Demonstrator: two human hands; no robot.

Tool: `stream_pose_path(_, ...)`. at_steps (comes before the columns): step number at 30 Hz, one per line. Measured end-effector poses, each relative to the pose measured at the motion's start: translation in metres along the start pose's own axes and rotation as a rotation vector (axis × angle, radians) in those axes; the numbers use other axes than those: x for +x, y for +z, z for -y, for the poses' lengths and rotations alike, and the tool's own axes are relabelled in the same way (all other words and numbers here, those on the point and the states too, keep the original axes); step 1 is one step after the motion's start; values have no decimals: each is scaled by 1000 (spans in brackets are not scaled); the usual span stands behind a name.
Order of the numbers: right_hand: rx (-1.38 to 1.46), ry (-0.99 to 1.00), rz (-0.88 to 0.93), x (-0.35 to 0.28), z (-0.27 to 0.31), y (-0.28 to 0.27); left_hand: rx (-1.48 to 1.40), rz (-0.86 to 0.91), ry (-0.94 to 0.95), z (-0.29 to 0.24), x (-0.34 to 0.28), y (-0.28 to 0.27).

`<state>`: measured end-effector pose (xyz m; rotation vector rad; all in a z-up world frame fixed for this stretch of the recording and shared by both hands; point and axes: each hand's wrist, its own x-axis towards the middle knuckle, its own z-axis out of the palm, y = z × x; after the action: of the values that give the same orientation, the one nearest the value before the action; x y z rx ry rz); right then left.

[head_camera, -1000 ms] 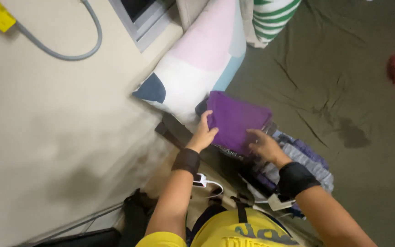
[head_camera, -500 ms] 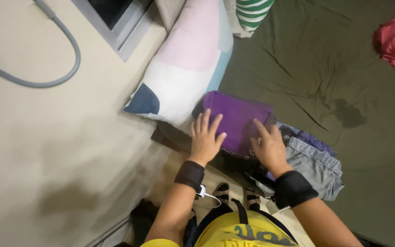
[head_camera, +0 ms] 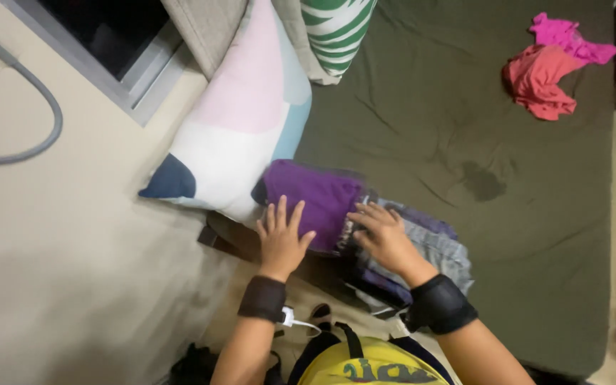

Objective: The person folds a purple garment and places it on a stack on the bed. They then pick up a pink shirt, hang it on a white hanger, and place it in a wardrobe. Finally, they fold a light pink t-shirt and add it to the stack on the bed.

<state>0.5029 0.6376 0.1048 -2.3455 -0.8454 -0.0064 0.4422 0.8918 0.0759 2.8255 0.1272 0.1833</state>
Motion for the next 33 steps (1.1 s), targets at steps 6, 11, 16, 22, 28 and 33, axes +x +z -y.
stream_pose_path(6,151,-55,-92,-55,-22,-98,-135,-198,23,-67,-56,6)
stream_pose_path(11,178,-34,-21,-110,-70,-148,-166,-266,-10,-154,-103,18)
stream_pose_path(16,204,153,107,-173,-113,-168,-268,-269,22,-228,-157,31)
stream_pose_path(22,212,158,120,-242,-150,-177,-451,-9,-32,-282,-209,15)
stream_pose_path(28,180,304,143,-315,-164,-172,-494,121,-19,-311,-277,47)
stream_pose_path(33,151,198,203,-377,-180,-165,-598,215,-87,-331,-334,85)
